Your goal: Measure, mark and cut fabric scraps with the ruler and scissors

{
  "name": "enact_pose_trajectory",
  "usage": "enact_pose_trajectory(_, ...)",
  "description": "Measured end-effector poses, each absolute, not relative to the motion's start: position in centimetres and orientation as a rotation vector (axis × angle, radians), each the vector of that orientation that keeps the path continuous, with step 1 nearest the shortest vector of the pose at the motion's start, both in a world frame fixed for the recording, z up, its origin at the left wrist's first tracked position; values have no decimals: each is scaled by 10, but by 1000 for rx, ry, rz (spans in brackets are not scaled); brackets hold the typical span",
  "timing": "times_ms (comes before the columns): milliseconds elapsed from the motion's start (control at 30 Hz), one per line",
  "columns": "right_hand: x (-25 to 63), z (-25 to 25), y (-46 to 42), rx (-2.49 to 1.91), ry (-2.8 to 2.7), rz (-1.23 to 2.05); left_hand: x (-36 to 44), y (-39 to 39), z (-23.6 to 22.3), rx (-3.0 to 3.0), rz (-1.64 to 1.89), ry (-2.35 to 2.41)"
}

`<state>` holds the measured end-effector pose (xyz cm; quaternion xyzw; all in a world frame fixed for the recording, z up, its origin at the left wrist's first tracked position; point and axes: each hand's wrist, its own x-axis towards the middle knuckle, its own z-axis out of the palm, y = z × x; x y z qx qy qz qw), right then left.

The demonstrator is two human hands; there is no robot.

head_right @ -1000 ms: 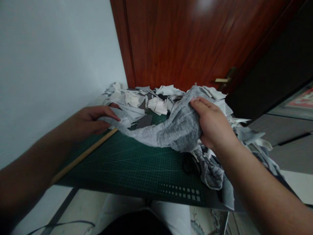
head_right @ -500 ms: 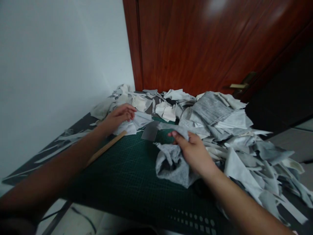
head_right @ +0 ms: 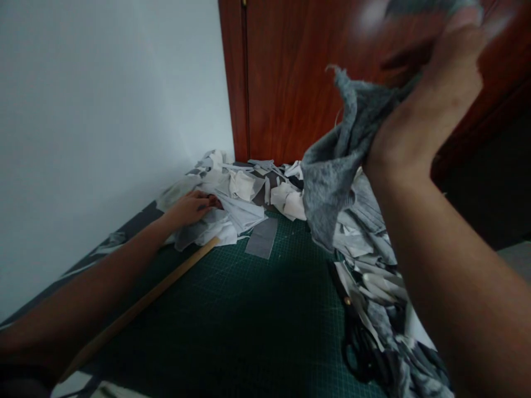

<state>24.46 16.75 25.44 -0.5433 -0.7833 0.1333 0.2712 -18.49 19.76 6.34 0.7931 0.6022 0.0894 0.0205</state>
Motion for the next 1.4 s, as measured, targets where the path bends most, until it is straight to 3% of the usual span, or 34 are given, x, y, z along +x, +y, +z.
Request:
enact_pose_trajectory(300,177,176,213,-1806,-2370,-34,-197,194,80,2407,164,1526)
enact_pose_trajectory(533,149,117,147,-1160,-2625,233,-191,174,103,2418,100,1563)
enact_pose_trajectory(833,77,154,117,-733,-2312,459,-127,96,182,2419,595,1533)
enact_pose_trajectory(1100,121,175,97,-841,-2088,618,-100,91,176,1917,1190,1352)
enact_pose_trajectory(1233,140,189,91,-885,-2040,527,-89,92,173,1779,1232,1297)
enact_pose_trajectory(1400,154,217,85,-889,-2051,217,-89,93,182,2109,975,1576)
